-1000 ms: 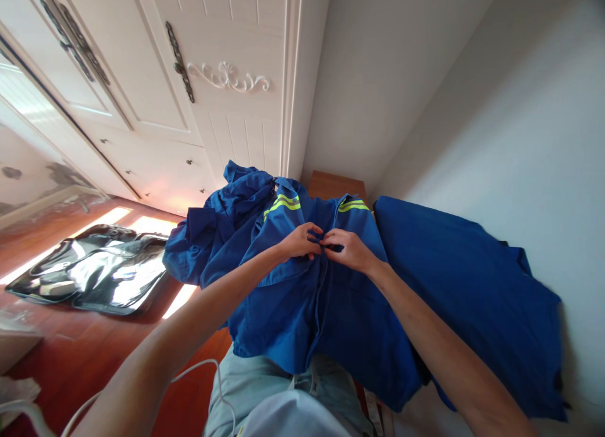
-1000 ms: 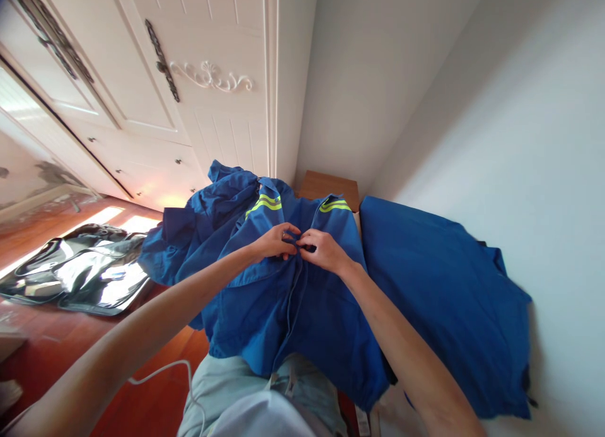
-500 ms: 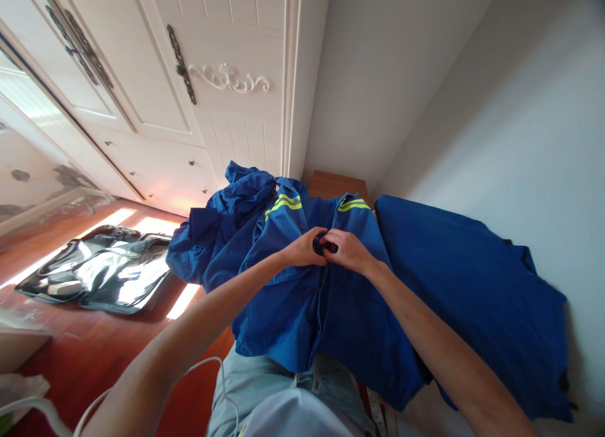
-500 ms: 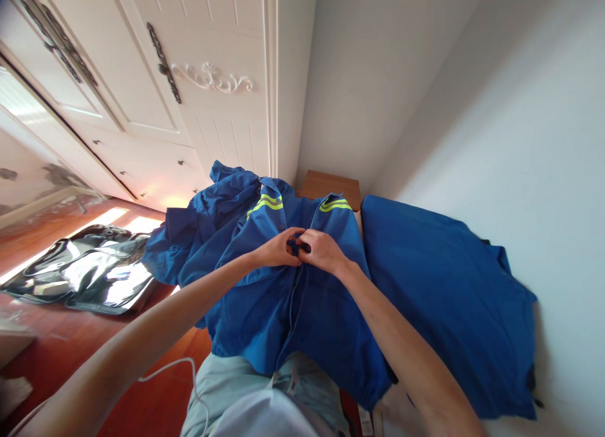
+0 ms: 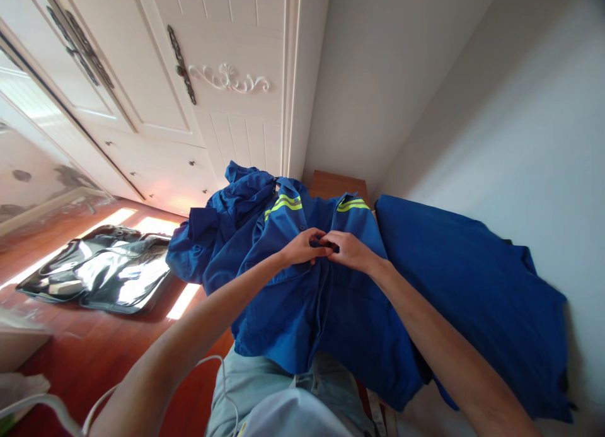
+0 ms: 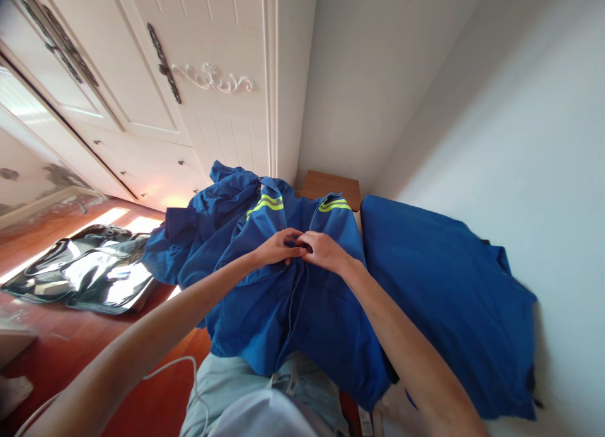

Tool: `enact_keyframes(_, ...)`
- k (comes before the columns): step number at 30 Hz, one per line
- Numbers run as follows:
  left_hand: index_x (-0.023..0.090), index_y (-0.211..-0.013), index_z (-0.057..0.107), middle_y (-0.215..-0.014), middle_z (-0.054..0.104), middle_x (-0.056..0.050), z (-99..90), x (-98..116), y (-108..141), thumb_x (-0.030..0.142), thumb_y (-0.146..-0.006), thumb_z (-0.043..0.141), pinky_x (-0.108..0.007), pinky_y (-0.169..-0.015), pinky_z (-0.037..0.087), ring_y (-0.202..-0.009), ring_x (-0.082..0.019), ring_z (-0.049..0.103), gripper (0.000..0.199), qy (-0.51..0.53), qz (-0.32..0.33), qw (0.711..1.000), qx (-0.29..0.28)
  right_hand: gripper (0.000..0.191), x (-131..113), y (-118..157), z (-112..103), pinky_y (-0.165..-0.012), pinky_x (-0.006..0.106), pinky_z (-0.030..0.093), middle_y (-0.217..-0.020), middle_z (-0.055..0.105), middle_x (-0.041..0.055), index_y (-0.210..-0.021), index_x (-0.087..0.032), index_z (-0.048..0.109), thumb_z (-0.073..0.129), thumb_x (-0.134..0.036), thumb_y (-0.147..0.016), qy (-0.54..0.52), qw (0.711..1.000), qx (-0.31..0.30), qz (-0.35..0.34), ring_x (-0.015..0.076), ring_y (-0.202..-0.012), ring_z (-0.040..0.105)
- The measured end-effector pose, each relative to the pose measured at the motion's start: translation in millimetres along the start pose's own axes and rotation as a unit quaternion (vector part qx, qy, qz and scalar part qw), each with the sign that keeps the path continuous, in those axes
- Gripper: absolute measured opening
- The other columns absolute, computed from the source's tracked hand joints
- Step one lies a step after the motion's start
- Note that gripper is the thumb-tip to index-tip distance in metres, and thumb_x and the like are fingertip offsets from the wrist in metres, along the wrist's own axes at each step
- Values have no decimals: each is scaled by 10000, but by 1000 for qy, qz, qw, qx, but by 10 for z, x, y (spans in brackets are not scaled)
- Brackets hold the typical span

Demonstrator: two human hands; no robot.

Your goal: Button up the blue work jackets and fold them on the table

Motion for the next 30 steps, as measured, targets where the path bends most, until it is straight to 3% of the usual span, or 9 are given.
enact_keyframes(5,111,-1165,526,-952,650,-56,5,-3,-33,302,-811,707,-180,-461,461,-448,-44,586,441,8,30,999,-21,140,43,-3,-47,-697,296,521,-922,685,62,-960,-185,691,654,-234,-834,-48,998,-27,5,179,-763,636)
enact_keyframes(10,121,-1209,473,-927,658,-42,-8,19,-27,183,-773,682,-181,-414,443,-443,-70,600,487,21,26,999,-30,355,93,9,-69,-757,322,527,-1020,669,68,-1140,-192,654,679,-203,-786,-85,996,-11,11,178,-811,625)
enact_keyframes(17,119,-1156,503,-785,628,24,-49,-32,-6,121,-704,685,-174,-405,415,-400,-45,536,488,83,9,996,11,448,110,57,-57,-744,333,544,-1186,569,85,-1247,-220,590,642,-192,-803,-119,993,-5,8,115,-687,572)
enact_keyframes(24,116,-1170,507,-752,639,27,-101,-100,10,122,-673,730,-171,-418,384,-397,-30,503,545,153,-10,987,46,590,93,131,-57,-716,353,560,-1422,457,101,-1329,-282,538,609,-88,-776,-17,999,22,31,108,-651,564)
enact_keyframes(27,121,-1145,513,-735,640,33,-126,-130,10,117,-655,742,-168,-414,364,-398,-32,498,541,162,-15,985,57,521,56,177,-106,-711,353,561,-1429,449,107,-1296,-273,553,614,-115,-803,12,998,55,30,102,-631,555)
enact_keyframes(30,128,-1133,523,-726,638,39,-134,-134,14,120,-648,749,-172,-419,360,-400,-32,495,535,167,-9,984,62,272,8,204,-106,-722,328,544,-1184,597,85,-1146,-229,619,613,-223,-874,0,998,55,11,130,-687,579)
Point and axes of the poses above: each hand's wrist, its own y-axis away from the middle knuckle, its own z-axis out of the palm, x = y × z, the point moved 9 cm from there along -y, towards the middle knuckle
